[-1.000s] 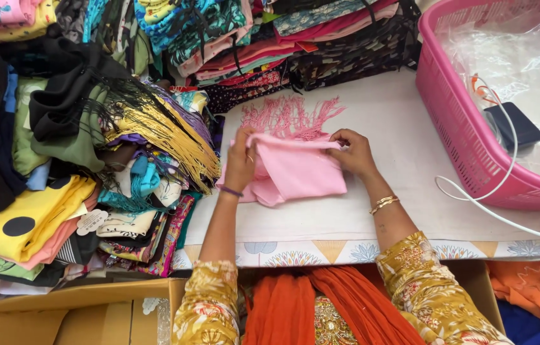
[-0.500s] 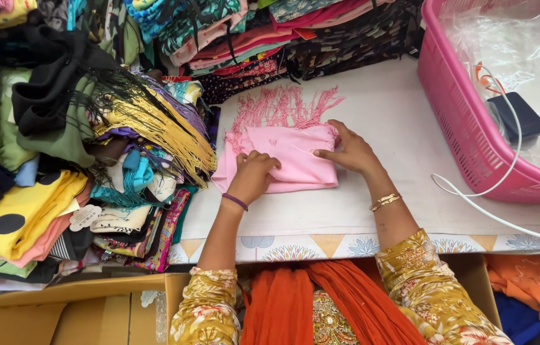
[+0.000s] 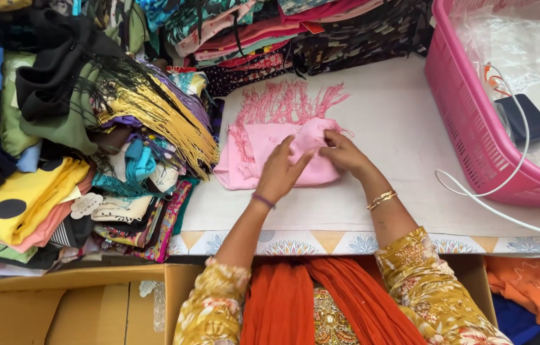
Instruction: Folding various colorful scarves and placing them in a stack.
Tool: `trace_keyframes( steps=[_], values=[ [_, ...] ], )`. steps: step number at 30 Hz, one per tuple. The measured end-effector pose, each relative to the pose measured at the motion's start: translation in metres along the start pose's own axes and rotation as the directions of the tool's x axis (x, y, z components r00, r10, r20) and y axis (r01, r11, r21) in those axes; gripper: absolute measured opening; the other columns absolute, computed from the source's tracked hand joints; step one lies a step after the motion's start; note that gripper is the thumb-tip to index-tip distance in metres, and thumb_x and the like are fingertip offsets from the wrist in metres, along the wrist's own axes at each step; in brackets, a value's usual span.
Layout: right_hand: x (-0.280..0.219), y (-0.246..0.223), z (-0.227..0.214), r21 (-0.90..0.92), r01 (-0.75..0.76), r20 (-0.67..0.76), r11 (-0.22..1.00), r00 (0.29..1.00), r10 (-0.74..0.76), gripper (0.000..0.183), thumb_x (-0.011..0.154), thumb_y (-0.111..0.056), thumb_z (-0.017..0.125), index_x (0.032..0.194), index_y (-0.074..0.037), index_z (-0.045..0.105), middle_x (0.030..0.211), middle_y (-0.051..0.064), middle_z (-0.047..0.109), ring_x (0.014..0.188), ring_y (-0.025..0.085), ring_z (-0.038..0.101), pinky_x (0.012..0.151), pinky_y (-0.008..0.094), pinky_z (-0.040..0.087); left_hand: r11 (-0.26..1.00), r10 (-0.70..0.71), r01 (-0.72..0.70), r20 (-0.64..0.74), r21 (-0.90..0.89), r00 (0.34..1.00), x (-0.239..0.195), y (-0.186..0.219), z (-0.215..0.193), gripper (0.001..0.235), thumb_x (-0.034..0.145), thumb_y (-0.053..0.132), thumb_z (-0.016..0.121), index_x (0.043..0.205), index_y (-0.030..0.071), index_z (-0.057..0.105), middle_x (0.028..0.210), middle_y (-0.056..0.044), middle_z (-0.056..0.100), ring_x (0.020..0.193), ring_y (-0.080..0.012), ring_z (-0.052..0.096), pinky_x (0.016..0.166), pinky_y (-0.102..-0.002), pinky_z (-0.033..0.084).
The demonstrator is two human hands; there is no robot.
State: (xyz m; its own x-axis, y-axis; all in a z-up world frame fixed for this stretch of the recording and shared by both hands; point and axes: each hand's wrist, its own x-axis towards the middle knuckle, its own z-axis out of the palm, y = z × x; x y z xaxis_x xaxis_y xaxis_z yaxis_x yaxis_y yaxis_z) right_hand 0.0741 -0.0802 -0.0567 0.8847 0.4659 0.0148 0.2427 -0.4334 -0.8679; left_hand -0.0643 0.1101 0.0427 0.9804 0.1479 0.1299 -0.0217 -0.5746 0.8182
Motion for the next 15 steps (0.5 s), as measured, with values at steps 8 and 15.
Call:
trace_keyframes(
  steps=[8, 15],
  values=[
    [0.009, -0.005, -0.023, 0.569, 0.024, -0.127, 0.822, 0.99, 0.059, 0.028, 0.096, -0.011, 0.05, 0.122, -0.013, 0.062, 0.106, 0.001, 0.073, 0.092, 0.013, 0.068, 0.084, 0.029, 0.054, 0.985, 0.007, 0.015, 0.126, -0.17, 0.992, 0.082, -0.113, 0.073, 0.059, 0.081, 0.02, 0.074, 0.13, -0.003, 0.053, 0.112, -0.022, 0.07, 0.101, -0.0342, 0.069, 0.089, -0.044, 0.056],
    [0.003, -0.008, -0.045, 0.564, 0.061, -0.437, 0.824, 0.868, 0.235, 0.023, 0.097, -0.017, 0.058, 0.119, -0.013, 0.064, 0.105, 0.0, 0.071, 0.087, 0.012, 0.064, 0.074, 0.029, 0.05, 0.316, 0.103, 0.382, 0.432, -0.869, 0.896, 0.088, -0.037, 0.064, 0.043, 0.09, 0.003, 0.057, 0.133, 0.0, 0.05, 0.117, -0.013, 0.065, 0.103, -0.0248, 0.066, 0.095, -0.039, 0.058]
  ],
)
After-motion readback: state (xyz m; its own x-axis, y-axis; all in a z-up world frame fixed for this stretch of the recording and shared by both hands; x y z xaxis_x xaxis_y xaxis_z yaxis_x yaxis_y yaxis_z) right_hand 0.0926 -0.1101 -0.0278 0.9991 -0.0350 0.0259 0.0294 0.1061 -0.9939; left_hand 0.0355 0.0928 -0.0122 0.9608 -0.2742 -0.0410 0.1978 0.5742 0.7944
